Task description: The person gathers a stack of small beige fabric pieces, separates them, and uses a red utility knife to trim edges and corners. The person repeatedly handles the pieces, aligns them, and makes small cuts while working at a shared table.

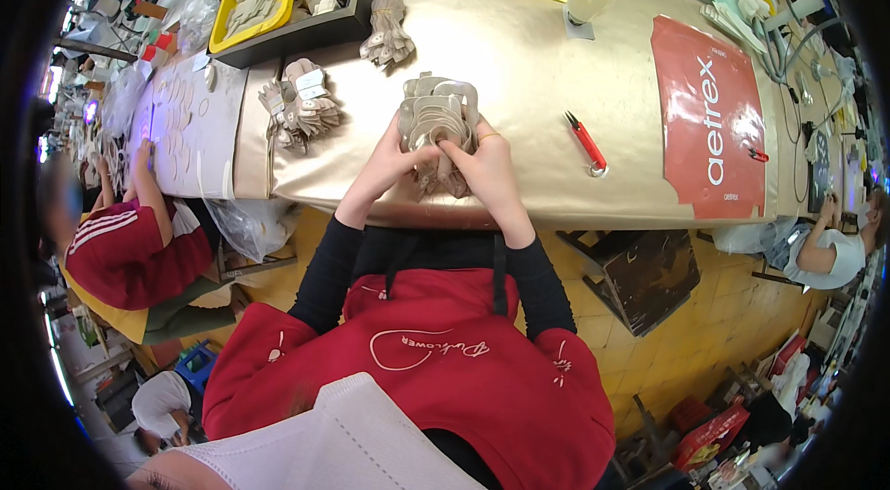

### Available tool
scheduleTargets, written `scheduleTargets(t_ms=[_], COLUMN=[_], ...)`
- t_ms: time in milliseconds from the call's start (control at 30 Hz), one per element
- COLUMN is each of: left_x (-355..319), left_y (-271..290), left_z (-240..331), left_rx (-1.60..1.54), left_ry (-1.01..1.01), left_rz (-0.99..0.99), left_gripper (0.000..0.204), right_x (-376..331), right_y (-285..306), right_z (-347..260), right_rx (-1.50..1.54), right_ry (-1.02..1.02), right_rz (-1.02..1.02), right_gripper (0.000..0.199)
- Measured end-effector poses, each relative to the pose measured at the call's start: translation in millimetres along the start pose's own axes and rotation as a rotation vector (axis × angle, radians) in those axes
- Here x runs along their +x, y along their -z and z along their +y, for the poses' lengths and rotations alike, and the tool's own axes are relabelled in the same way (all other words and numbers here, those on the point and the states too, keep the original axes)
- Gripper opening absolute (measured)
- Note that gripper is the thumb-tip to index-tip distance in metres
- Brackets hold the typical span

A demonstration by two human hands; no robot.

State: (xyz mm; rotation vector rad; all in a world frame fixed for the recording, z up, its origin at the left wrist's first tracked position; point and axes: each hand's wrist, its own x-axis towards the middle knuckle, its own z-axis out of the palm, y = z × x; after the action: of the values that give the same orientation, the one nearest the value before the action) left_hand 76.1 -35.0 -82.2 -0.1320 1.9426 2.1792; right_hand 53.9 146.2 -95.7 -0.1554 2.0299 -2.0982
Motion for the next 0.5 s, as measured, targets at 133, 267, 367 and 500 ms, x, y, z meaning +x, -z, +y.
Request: scheduleTargets(t_ms=[133, 267, 367, 500], left_x=[-1.6, -4.5, 0.0, 0.3], left_y=[-0.8, 1.0, 2.1, 6.1], left_z=[4.9, 7.0, 1.5, -14.8], left_rx=[0.054, 0.036, -0.022, -0.169], left_ry=[-0.028, -0.054, 0.053, 0.077], left_rz=[-0.072, -0.098, -0.039, 0.022], left_gripper=[0.084, 0.080, 0.073, 0.049], right_x=[4.6, 5.2, 5.0, 13.8], right_y=[-4.1, 0.3, -0.1, 8.9], right_z=[-7.3, -24.3, -29.6, -16.2], right_rx=[-0.249, -0.403, -0.232, -0.008], right_ry=[0.156, 0.145, 0.042, -0.060], right_rz=[0.062, 0.054, 0.054, 0.075], right_gripper=[0.042, 0.042, 0.038, 0.034])
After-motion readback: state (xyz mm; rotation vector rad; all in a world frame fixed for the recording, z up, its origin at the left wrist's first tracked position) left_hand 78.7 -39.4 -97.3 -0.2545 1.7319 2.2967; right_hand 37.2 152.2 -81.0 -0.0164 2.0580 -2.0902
